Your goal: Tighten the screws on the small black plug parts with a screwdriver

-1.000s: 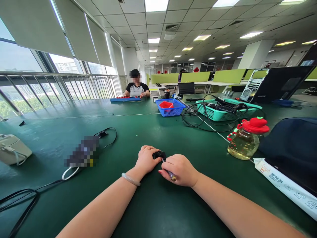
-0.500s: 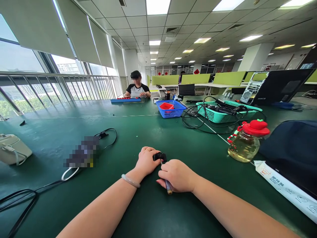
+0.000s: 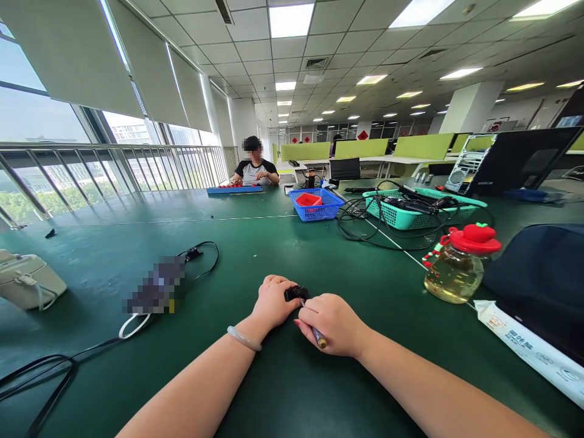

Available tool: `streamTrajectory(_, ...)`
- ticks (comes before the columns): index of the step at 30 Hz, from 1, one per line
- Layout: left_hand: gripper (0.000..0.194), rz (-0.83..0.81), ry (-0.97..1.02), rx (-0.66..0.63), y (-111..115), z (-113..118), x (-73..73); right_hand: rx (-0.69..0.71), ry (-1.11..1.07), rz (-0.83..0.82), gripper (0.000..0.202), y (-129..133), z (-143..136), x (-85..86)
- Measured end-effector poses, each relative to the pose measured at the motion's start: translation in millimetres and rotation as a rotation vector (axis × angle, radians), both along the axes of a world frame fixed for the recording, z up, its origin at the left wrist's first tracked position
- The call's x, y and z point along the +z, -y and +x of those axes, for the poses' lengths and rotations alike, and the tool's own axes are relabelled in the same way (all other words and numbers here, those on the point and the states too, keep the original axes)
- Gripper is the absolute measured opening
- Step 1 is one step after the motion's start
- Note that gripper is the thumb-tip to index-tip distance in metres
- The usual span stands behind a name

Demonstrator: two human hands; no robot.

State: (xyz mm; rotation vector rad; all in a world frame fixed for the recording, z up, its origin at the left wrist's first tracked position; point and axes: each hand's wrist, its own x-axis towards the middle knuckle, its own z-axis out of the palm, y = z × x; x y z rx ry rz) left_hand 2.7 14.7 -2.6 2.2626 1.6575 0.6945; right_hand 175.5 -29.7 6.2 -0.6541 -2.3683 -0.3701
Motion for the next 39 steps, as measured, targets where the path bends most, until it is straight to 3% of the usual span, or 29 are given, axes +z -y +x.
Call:
streamTrajectory(14,0.029,0.003,-0.001,-0.017,0.8,0.1,0.7,0.012,0.175,-0.047,0.022,1.9,-1.9,0.6)
streamTrajectory(23,0.03,-0.014,-0.016,-0.032,0.8,0.4,1.0,-0.024,0.004,-0.049,0.024,-0.4,0.4,0.4)
streamTrajectory(39,0.031,-0.018,-0.047,-0.054,-0.1,0.7,-1.4,-0.008,-0.003,-0.028,0.025,-1.0,1.4,0.4)
